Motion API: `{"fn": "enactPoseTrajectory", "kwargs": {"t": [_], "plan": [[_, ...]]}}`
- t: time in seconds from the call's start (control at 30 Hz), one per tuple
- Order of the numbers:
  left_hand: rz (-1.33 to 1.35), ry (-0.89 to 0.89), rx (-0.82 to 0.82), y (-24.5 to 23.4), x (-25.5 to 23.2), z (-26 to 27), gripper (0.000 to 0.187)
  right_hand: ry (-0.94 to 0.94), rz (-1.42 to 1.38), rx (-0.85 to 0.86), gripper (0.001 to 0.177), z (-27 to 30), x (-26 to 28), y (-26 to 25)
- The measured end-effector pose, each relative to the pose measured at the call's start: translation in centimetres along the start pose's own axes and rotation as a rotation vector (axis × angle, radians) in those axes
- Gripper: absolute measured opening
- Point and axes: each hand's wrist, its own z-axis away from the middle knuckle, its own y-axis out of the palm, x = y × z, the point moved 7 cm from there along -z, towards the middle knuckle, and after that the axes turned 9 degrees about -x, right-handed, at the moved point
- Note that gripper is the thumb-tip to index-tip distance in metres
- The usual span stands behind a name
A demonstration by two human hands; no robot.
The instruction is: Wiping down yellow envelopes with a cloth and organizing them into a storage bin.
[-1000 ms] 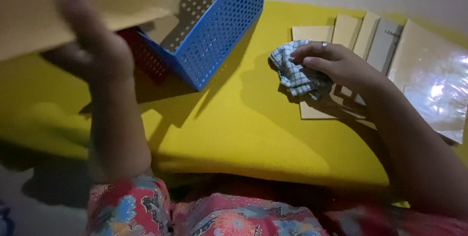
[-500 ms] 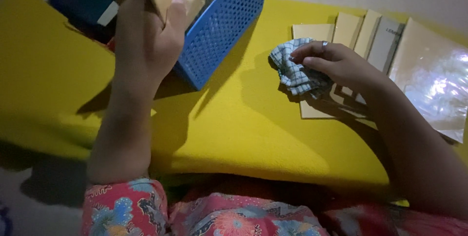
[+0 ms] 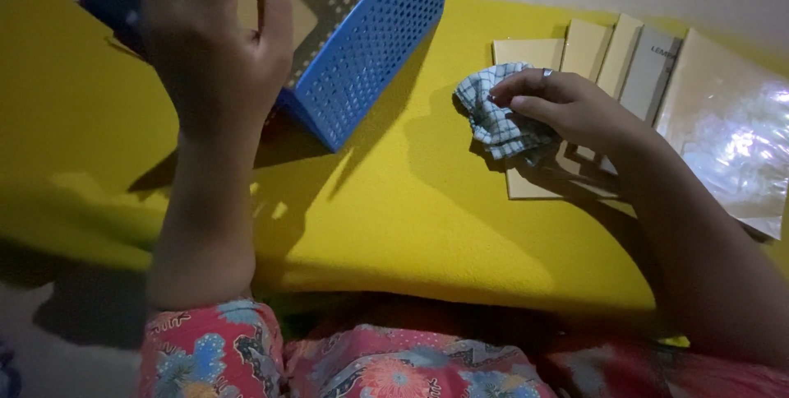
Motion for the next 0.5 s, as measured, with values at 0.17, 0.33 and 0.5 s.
{"fn": "enactPoseTrajectory", "kwargs": {"t": [0.17, 0.33, 0.5], "plan": [[-0.040, 0.030, 0.018, 0.2, -0.1, 0.2, 0.024, -0.002, 0.066, -0.012, 0.033, 0.0, 0.1, 0.1], [-0.029, 0.012, 0.033, 0.0, -0.5, -0.4, 0.020, -0.032, 0.138, -0.040, 0.036, 1.4, 1.2, 0.4], [0.075, 0.219, 0.014, -0.1, -5.6, -0.8, 0.019, -0.496, 0.738, -0.207, 0.090, 2.8, 3.1, 1.1]]}}
